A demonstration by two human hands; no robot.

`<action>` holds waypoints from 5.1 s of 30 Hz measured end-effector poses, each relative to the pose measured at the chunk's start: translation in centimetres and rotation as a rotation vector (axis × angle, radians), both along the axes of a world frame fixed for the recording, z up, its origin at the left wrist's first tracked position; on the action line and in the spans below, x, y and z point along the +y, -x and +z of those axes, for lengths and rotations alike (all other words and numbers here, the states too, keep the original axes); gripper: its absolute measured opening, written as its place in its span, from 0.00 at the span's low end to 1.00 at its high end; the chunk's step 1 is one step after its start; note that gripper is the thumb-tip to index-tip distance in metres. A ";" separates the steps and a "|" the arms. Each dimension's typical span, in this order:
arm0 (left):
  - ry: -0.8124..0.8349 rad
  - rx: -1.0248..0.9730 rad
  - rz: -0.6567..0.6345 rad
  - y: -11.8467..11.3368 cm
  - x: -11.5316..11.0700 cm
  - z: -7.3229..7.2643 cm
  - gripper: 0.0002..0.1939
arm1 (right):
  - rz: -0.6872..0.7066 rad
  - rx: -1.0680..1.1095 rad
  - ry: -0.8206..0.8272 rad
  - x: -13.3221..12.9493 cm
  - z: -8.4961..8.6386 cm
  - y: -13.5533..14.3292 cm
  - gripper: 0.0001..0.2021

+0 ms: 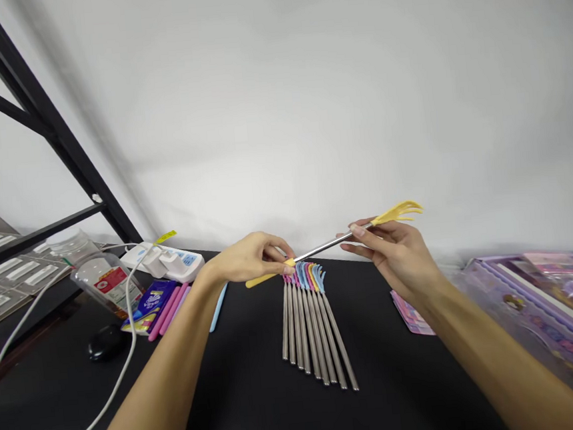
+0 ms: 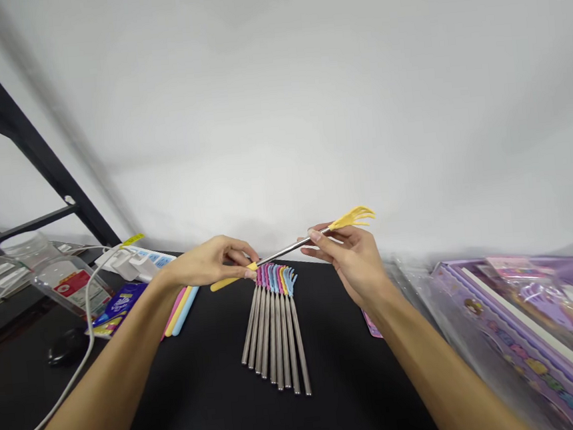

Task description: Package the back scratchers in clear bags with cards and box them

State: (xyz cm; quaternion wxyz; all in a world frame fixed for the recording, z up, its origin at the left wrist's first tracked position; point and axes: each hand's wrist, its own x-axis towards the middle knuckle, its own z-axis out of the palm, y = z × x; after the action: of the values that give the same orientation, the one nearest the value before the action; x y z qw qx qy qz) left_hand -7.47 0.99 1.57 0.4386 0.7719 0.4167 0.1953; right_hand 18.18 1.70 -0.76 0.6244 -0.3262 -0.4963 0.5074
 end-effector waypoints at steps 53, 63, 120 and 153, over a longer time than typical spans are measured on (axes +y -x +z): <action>-0.859 0.267 -0.005 -6.0 -0.9 -0.3 0.09 | 0.300 -0.401 0.080 -0.7 0.2 -0.8 0.15; -0.670 0.370 0.068 -2.6 -0.1 1.2 0.07 | -0.096 0.231 0.109 1.5 0.7 -3.1 0.14; -0.783 0.511 0.102 -1.6 -0.5 2.7 0.09 | -0.306 0.541 0.177 2.7 -0.2 -6.2 0.16; -0.819 0.676 0.119 -5.0 0.6 0.7 0.15 | -0.195 0.665 0.222 1.6 -2.3 -1.1 0.15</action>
State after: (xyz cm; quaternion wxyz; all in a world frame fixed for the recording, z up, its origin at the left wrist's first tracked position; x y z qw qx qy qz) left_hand -2.50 1.56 2.27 -0.0689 0.8749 0.4674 0.1068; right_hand 19.23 3.28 -3.08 0.7580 -0.2547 -0.1745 0.5745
